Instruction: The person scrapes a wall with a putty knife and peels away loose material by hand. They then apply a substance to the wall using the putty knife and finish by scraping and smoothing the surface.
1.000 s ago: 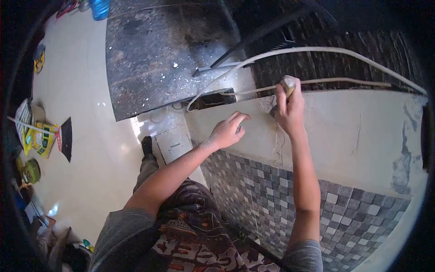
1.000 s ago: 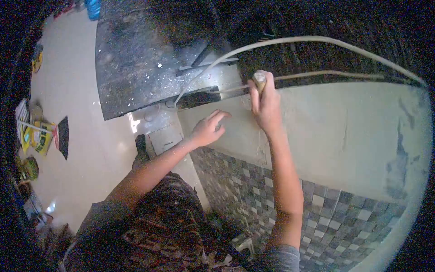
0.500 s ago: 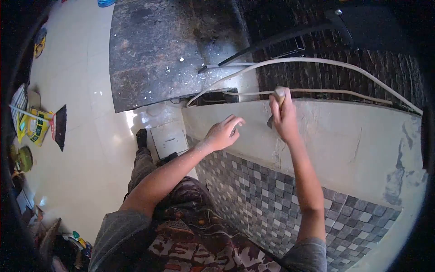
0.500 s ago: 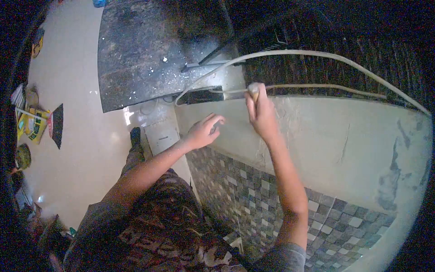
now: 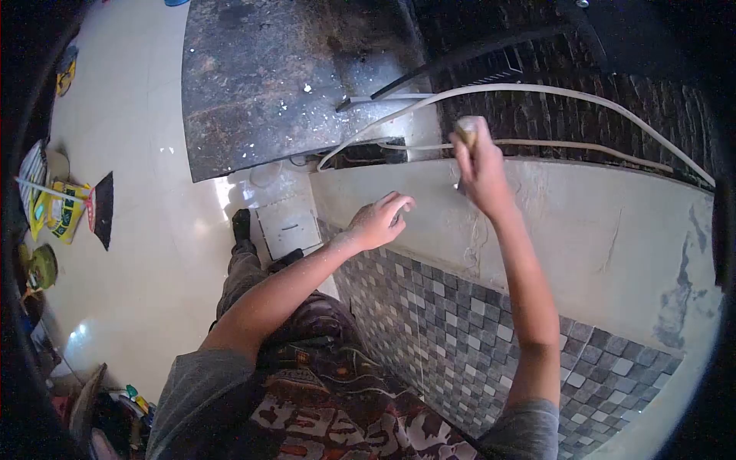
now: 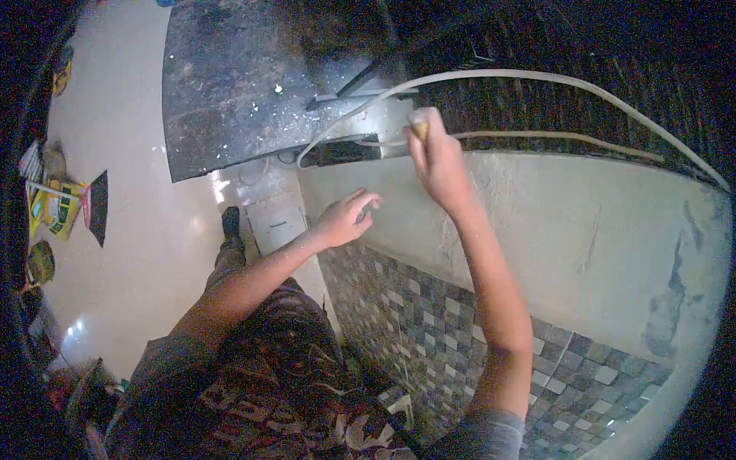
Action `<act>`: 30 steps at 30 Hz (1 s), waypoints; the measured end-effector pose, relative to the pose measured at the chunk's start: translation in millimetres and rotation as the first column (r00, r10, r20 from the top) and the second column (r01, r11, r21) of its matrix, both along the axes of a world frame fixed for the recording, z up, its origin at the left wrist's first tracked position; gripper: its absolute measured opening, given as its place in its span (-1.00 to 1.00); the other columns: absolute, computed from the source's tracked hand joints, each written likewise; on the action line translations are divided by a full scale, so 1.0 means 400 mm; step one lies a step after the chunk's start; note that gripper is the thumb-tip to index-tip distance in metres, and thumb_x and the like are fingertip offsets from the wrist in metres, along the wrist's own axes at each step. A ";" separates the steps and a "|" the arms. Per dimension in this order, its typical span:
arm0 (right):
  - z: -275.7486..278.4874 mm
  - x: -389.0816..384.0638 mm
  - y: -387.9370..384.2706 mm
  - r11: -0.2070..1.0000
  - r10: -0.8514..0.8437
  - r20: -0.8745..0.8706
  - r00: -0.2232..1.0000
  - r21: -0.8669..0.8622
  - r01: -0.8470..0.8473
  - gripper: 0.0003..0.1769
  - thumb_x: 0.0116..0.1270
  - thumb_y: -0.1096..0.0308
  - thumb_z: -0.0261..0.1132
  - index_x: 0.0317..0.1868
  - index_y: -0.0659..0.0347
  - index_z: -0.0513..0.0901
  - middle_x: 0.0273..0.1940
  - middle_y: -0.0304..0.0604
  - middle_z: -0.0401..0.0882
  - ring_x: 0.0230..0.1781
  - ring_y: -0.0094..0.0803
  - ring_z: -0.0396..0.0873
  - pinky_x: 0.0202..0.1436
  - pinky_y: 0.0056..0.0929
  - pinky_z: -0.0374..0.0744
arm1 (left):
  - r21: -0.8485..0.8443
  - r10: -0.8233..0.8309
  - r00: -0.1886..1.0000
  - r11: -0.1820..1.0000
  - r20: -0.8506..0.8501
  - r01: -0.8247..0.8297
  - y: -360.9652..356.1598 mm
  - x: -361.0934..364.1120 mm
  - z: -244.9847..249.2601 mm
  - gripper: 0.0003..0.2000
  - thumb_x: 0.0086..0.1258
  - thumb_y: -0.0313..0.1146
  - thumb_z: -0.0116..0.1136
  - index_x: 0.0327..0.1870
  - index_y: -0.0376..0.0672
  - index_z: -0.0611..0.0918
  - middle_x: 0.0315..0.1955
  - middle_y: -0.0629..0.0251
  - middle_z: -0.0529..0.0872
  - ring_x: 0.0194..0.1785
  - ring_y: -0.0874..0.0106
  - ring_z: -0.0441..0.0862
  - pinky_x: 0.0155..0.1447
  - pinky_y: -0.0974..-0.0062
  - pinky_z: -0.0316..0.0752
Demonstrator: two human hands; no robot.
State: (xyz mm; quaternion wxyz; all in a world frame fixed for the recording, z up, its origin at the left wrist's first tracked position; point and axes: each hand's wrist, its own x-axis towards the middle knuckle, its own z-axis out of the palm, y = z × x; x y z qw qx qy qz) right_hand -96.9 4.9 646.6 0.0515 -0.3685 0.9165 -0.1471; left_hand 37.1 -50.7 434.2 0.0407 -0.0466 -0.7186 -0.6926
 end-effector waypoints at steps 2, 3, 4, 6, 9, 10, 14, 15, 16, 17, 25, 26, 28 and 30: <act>-0.002 0.001 -0.012 0.998 0.061 0.036 0.997 0.003 -0.061 -0.76 0.54 0.40 0.20 0.11 0.21 0.37 -0.25 0.26 0.63 -0.18 0.30 0.63 -0.20 -0.03 0.56 | 0.033 -0.008 1.000 0.999 0.030 0.007 -0.005 0.007 0.002 -0.66 0.37 -0.48 0.14 0.16 -0.02 0.51 -0.03 0.31 0.62 -0.27 0.33 0.65 -0.10 0.33 0.57; 0.011 0.001 -0.021 0.999 0.042 0.036 0.998 -0.021 -0.041 -0.76 0.54 0.40 0.20 0.11 0.21 0.37 -0.24 0.27 0.62 -0.17 0.31 0.62 -0.19 -0.04 0.56 | 0.051 -0.007 0.999 0.999 0.050 0.004 -0.008 0.012 0.002 -0.65 0.37 -0.48 0.14 0.17 -0.02 0.51 -0.03 0.31 0.62 -0.26 0.34 0.65 -0.11 0.33 0.57; 0.025 -0.001 -0.026 0.999 0.023 0.038 0.999 -0.046 -0.021 -0.76 0.54 0.40 0.20 0.11 0.21 0.37 -0.24 0.27 0.62 -0.17 0.32 0.62 -0.19 -0.04 0.57 | 0.049 0.025 0.999 0.998 0.031 -0.026 -0.009 0.015 -0.006 -0.66 0.36 -0.47 0.14 0.15 -0.01 0.51 -0.04 0.31 0.62 -0.25 0.31 0.67 -0.11 0.30 0.58; 0.021 -0.004 -0.015 0.998 -0.028 0.072 0.997 -0.051 0.032 -0.77 0.54 0.41 0.19 0.10 0.23 0.38 -0.22 0.28 0.63 -0.15 0.31 0.63 -0.17 -0.06 0.58 | 0.037 0.071 0.997 0.997 -0.011 -0.070 -0.012 0.019 -0.020 -0.68 0.35 -0.46 0.12 0.12 0.01 0.51 -0.06 0.31 0.63 -0.23 0.23 0.70 -0.12 0.23 0.61; -0.050 -0.010 0.031 1.000 0.024 -0.009 1.000 0.011 -0.024 -0.78 0.54 0.42 0.19 0.09 0.25 0.39 -0.22 0.23 0.66 -0.19 0.22 0.69 -0.19 -0.12 0.60 | 0.071 0.042 0.999 0.996 0.031 -0.044 -0.012 0.022 -0.026 -0.63 0.37 -0.48 0.15 0.20 0.00 0.52 -0.05 0.29 0.64 -0.25 0.36 0.66 -0.08 0.35 0.58; -0.035 0.005 0.018 0.999 0.037 -0.031 0.999 0.010 -0.037 -0.77 0.54 0.41 0.20 0.11 0.24 0.40 -0.21 0.21 0.67 -0.18 0.21 0.70 -0.18 -0.12 0.61 | 0.066 0.056 0.998 0.996 0.016 -0.057 -0.017 0.021 -0.023 -0.63 0.37 -0.48 0.15 0.20 -0.01 0.52 -0.05 0.28 0.64 -0.24 0.34 0.66 -0.07 0.34 0.58; 0.039 0.023 -0.013 0.983 -0.135 0.002 0.991 -0.128 0.134 -0.74 0.53 0.40 0.22 0.13 0.21 0.40 -0.18 0.23 0.67 -0.15 0.28 0.67 -0.16 -0.09 0.61 | 0.018 0.109 0.993 0.994 -0.048 -0.108 -0.019 0.026 -0.042 -0.63 0.36 -0.48 0.14 0.19 -0.03 0.52 -0.05 0.25 0.63 -0.20 0.29 0.67 -0.03 0.32 0.58; 0.021 0.020 0.001 0.988 -0.093 -0.030 0.995 -0.127 0.089 -0.74 0.53 0.40 0.22 0.14 0.21 0.40 -0.20 0.21 0.67 -0.19 0.23 0.68 -0.17 -0.13 0.61 | 0.003 0.116 0.990 0.993 -0.076 -0.116 -0.013 0.023 -0.049 -0.63 0.36 -0.48 0.14 0.19 -0.04 0.52 -0.05 0.24 0.63 -0.19 0.28 0.67 -0.02 0.32 0.58; -0.003 0.017 0.012 0.992 -0.050 -0.065 0.997 -0.122 0.042 -0.74 0.53 0.41 0.22 0.14 0.21 0.40 -0.22 0.20 0.67 -0.23 0.18 0.69 -0.18 -0.18 0.62 | 0.002 0.097 0.993 0.995 -0.063 -0.097 -0.011 0.024 -0.042 -0.63 0.36 -0.48 0.14 0.19 -0.04 0.52 -0.05 0.25 0.63 -0.18 0.28 0.67 -0.02 0.31 0.58; -0.016 0.014 0.021 0.994 -0.003 -0.101 0.995 -0.113 -0.008 -0.74 0.53 0.41 0.22 0.14 0.20 0.41 -0.24 0.18 0.67 -0.26 0.14 0.70 -0.18 -0.22 0.63 | 0.004 0.082 0.995 0.997 -0.051 -0.081 -0.009 0.025 -0.037 -0.63 0.36 -0.48 0.14 0.19 -0.05 0.52 -0.05 0.25 0.63 -0.17 0.28 0.67 -0.01 0.31 0.58; -0.061 0.058 0.100 0.981 -0.081 -0.244 0.966 -0.188 0.035 -0.69 0.49 0.49 0.25 0.18 0.25 0.44 -0.23 0.12 0.65 -0.30 -0.18 0.72 -0.15 -0.32 0.63 | 0.052 0.022 0.999 0.998 0.028 -0.024 0.003 0.049 -0.037 -0.64 0.36 -0.49 0.13 0.18 -0.06 0.52 -0.05 0.26 0.63 -0.17 0.29 0.67 -0.04 0.32 0.58; -0.067 0.048 0.117 0.956 -0.097 -0.110 0.989 -0.286 0.062 -0.71 0.51 0.47 0.24 0.17 0.25 0.44 -0.22 0.08 0.64 -0.27 -0.26 0.68 -0.14 -0.31 0.63 | 0.067 0.013 0.999 0.998 0.041 -0.016 0.002 0.054 -0.034 -0.64 0.36 -0.49 0.13 0.18 -0.06 0.52 -0.05 0.26 0.63 -0.17 0.30 0.67 -0.05 0.33 0.58; -0.065 0.033 0.133 0.886 -0.075 -0.172 0.982 -0.464 -0.013 -0.70 0.51 0.45 0.25 0.18 0.26 0.44 -0.19 0.08 0.63 -0.25 -0.27 0.65 -0.11 -0.32 0.62 | 0.071 0.022 0.998 0.997 0.062 -0.026 0.000 0.060 -0.041 -0.64 0.37 -0.50 0.13 0.18 -0.07 0.52 -0.05 0.27 0.64 -0.17 0.31 0.68 -0.06 0.36 0.59; -0.071 0.027 0.154 0.847 -0.114 -0.170 0.979 -0.532 0.006 -0.70 0.51 0.43 0.26 0.17 0.29 0.45 -0.15 0.06 0.61 -0.20 -0.27 0.63 -0.08 -0.34 0.60 | 0.047 0.033 0.998 0.998 0.060 -0.036 0.003 0.062 -0.055 -0.64 0.37 -0.50 0.13 0.18 -0.07 0.52 -0.05 0.27 0.64 -0.17 0.32 0.68 -0.06 0.38 0.60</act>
